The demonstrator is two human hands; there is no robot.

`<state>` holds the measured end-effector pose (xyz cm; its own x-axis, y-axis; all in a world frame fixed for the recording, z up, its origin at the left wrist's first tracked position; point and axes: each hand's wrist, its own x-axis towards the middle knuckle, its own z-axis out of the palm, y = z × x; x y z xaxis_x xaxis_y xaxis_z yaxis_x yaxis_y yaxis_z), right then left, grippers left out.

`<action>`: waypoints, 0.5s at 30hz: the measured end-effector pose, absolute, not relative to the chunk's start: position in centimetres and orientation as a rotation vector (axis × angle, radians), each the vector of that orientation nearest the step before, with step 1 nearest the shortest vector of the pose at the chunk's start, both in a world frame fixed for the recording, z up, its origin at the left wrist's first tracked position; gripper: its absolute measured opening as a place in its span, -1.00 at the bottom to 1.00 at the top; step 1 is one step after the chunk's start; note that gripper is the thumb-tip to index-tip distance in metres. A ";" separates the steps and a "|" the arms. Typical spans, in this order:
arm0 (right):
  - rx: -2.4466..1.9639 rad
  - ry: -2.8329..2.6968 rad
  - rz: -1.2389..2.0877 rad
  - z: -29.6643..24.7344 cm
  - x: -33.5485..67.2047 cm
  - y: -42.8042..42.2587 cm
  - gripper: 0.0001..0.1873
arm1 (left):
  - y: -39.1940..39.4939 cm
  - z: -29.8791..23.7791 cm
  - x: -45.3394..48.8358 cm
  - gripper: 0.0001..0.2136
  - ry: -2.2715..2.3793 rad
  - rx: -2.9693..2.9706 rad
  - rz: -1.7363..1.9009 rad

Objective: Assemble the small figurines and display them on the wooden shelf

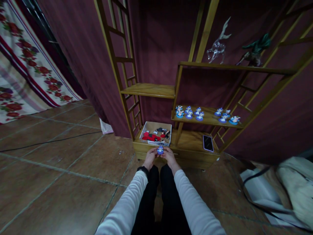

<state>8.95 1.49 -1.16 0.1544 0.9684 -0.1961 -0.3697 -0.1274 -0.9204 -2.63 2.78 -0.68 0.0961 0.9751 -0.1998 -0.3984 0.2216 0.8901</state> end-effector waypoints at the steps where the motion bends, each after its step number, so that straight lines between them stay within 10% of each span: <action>1: -1.127 -0.721 1.335 -1.1 9.0 1.5 -0.75 | 2.8 -0.7 -2.6 -0.76 0.958 0.772 1.187; 15: -1.055 -0.818 1.368 -0.7 9.7 0.9 -0.70 | 2.0 0.3 -2.9 -0.83 0.940 0.732 1.195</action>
<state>9.69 0.94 -0.72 0.0724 0.9897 -0.1237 -0.3592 -0.0899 -0.9289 -2.94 1.99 0.29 0.0938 0.9731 -0.2105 -0.4338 0.2302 0.8711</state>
